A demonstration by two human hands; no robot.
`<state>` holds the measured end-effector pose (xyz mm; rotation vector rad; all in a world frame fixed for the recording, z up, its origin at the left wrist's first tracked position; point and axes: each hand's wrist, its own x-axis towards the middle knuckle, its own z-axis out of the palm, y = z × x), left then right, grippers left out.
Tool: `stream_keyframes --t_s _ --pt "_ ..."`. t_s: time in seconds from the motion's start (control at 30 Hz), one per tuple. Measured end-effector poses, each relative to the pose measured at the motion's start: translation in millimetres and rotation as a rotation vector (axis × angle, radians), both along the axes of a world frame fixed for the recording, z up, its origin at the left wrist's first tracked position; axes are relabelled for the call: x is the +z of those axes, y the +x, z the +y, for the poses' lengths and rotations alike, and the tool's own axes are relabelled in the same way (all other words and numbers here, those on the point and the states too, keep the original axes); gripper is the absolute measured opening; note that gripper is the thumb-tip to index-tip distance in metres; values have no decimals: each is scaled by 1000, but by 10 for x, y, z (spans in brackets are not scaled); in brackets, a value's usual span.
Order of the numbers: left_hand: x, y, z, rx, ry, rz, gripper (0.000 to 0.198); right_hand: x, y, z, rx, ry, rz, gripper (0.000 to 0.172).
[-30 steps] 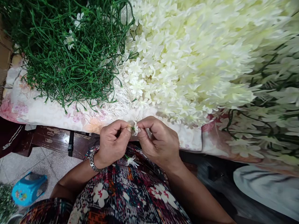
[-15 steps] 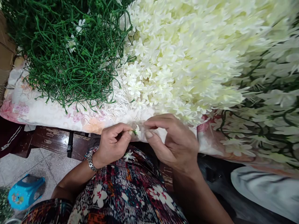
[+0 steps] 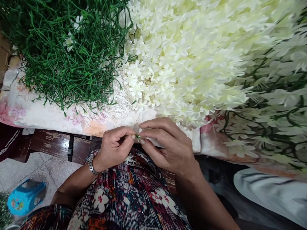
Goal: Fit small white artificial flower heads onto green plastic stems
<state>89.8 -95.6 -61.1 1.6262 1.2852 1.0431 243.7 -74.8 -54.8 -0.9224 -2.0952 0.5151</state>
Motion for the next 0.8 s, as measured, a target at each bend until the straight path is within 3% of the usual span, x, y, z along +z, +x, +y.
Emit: stream_keyframes --t_s 0.2,0.33,0.53,0.67,0.8 --pt "13 -6 2 24 -59 -59 10 -55 -2 -24 -8 -113 108 28" --pt "-7 -56 -1 91 -218 -246 10 -44 -4 -28 -58 -92 235 34" --pt "-18 -147 26 74 -416 -520 13 108 -55 33 3 54 20 22" --pt "23 -149 39 49 -455 -556 11 158 -92 68 30 143 -79 10" --pt "68 -114 53 72 -523 -570 13 154 -100 72 40 129 -127 7"
